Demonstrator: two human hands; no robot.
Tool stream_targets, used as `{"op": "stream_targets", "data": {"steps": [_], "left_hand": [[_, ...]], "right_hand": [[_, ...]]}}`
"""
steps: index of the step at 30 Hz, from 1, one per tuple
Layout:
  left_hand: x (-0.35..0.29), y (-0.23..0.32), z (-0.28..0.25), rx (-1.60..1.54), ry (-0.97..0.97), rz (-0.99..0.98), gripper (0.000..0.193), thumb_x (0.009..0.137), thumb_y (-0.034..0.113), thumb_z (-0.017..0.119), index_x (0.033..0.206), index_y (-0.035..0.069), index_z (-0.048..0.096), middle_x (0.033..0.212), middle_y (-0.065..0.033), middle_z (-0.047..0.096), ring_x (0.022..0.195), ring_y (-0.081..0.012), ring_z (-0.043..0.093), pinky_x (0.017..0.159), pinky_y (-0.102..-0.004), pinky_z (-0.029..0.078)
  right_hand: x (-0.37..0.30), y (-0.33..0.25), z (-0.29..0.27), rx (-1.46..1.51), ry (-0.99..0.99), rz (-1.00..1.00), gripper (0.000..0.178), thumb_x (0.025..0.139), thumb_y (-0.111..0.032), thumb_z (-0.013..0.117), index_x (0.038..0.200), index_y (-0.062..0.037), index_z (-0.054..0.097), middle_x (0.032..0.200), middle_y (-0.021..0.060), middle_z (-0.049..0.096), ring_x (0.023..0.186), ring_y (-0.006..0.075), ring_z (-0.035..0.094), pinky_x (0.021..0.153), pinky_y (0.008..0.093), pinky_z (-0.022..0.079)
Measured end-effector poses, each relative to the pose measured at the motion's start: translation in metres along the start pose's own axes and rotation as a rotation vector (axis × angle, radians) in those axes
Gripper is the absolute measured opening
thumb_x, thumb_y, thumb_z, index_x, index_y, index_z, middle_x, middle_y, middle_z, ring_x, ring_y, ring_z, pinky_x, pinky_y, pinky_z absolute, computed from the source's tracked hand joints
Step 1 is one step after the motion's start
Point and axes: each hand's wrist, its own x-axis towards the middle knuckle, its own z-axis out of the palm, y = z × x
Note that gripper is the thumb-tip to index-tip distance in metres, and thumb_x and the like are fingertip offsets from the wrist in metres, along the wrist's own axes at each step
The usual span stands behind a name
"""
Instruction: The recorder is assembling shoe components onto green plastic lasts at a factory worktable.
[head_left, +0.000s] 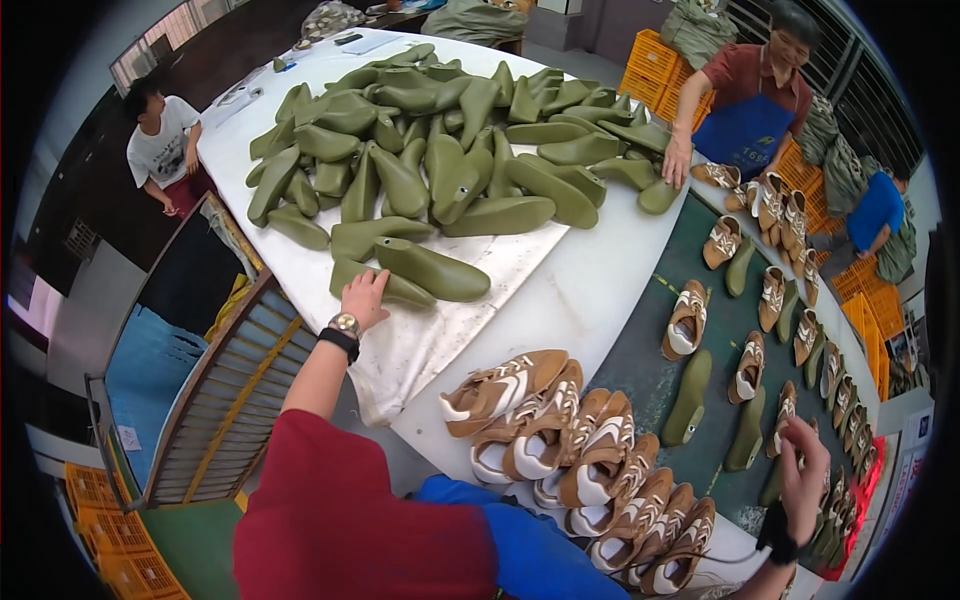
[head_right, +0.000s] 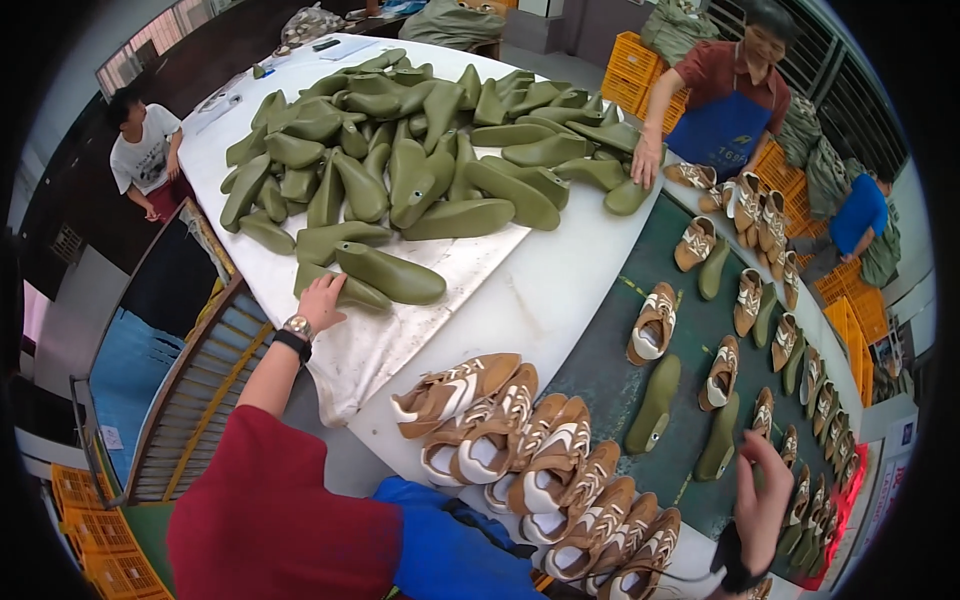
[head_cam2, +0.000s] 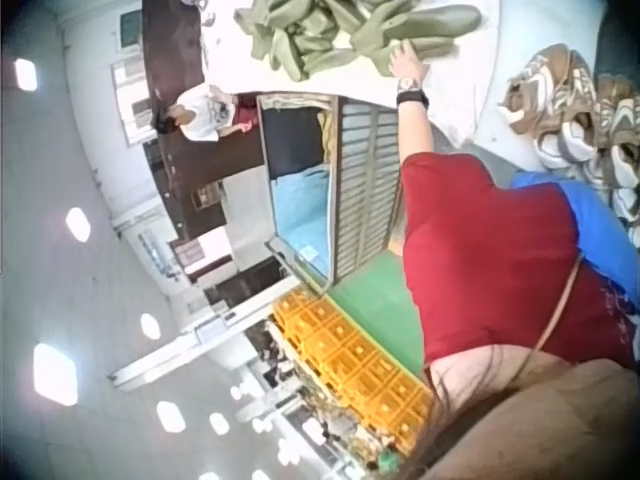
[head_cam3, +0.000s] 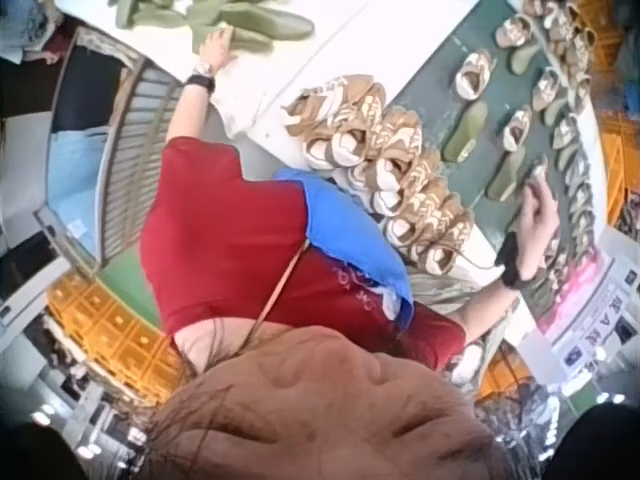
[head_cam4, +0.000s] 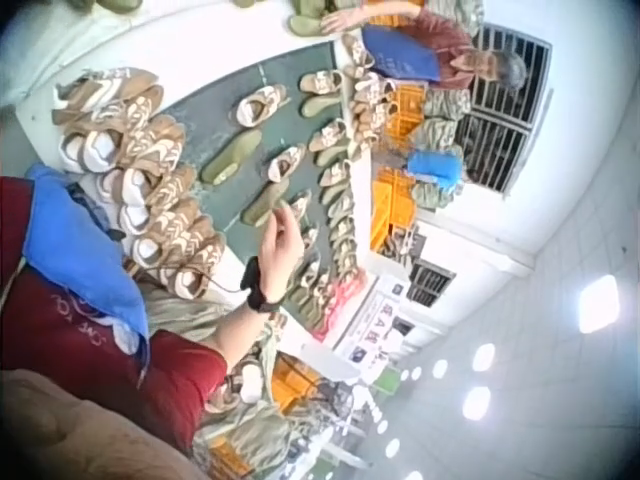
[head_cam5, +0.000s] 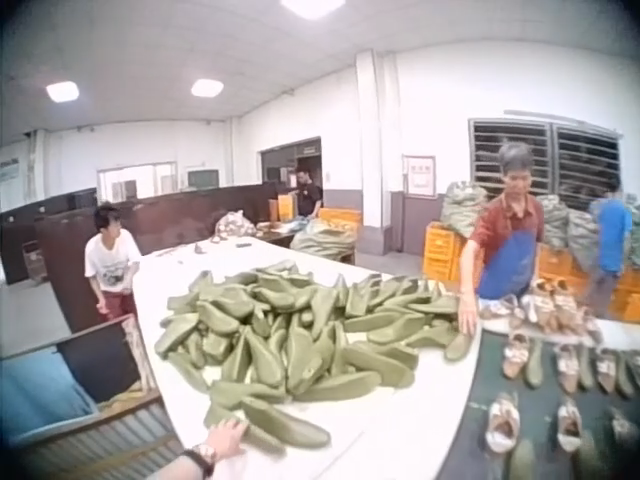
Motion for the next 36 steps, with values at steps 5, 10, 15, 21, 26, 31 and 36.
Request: {"op": "stream_targets", "data": {"steps": [5,10,15,21,26,31,36], "left_hand": [[0.029,-0.034,0.014,0.118,0.046,0.054,0.083,0.056,0.026,0.079,0.127,0.015,0.039,0.122,-0.0121,0.046,0.119,-0.0313,0.04,0.095,-0.0488,0.034],[0.034,0.034,-0.013,-0.026,-0.171,0.183,0.062,0.056,0.032,0.072,0.108,0.004,0.05,0.102,-0.0197,0.06,0.099,-0.0324,0.056,0.088,-0.0402,0.043],[0.023,0.118,-0.007,-0.267,-0.308,0.439,0.071,0.055,0.041,0.07,0.109,-0.001,0.051,0.092,-0.0238,0.062,0.089,-0.0356,0.061,0.079,-0.0385,0.049],[0.082,0.249,-0.026,-0.569,-0.548,0.549,0.07,0.057,0.038,0.071,0.11,-0.002,0.049,0.095,-0.0165,0.061,0.085,-0.0237,0.06,0.074,-0.0336,0.048],[0.112,0.303,0.029,-0.775,-0.806,0.421,0.043,0.07,0.026,0.065,0.104,0.0,0.056,0.084,-0.0094,0.061,0.076,-0.0195,0.058,0.063,-0.0336,0.047],[0.142,0.324,0.046,-0.251,-0.729,0.358,0.058,0.072,0.031,0.054,0.121,0.0,0.042,0.102,-0.0171,0.056,0.091,-0.0304,0.055,0.069,-0.0484,0.048],[0.124,0.285,0.033,-0.076,-0.703,0.492,0.084,0.072,0.013,0.054,0.141,0.019,0.009,0.1,-0.0181,0.056,0.068,-0.0289,0.061,0.042,-0.0412,0.053]], "right_hand": [[-0.085,-0.02,-0.033,-0.072,0.086,0.045,0.027,0.085,0.003,0.053,0.112,0.0024,0.054,0.094,0.01,0.059,0.085,0.016,0.057,0.079,0.0269,0.043],[-0.158,-0.017,-0.024,-0.09,0.233,0.256,0.024,0.084,0.002,0.055,0.108,0.0034,0.056,0.088,0.0096,0.061,0.079,0.0152,0.058,0.07,0.0248,0.045],[-0.188,-0.049,-0.015,-0.288,0.255,0.187,0.023,0.082,0.002,0.056,0.105,0.0007,0.057,0.088,0.011,0.061,0.081,0.0204,0.059,0.075,0.0299,0.044],[-0.252,-0.089,-0.014,-0.353,0.36,0.346,0.016,0.078,0.002,0.058,0.094,0.0007,0.06,0.084,0.016,0.063,0.078,0.0309,0.061,0.071,0.0332,0.047],[-0.349,-0.063,-0.039,-0.414,0.721,0.687,0.015,0.083,-0.003,0.058,0.096,0.0025,0.06,0.082,0.0085,0.065,0.074,0.013,0.059,0.066,0.0264,0.046],[-0.509,-0.037,-0.031,-0.679,0.714,1.313,0.02,0.079,-0.017,0.058,0.094,-0.0053,0.062,0.078,0.0155,0.064,0.074,0.0307,0.062,0.064,0.0382,0.048],[-0.607,-0.027,0.022,-0.317,0.194,1.699,0.032,0.07,-0.017,0.064,0.101,-0.0076,0.064,0.086,0.0167,0.065,0.084,0.0285,0.063,0.077,0.0364,0.049]]}}
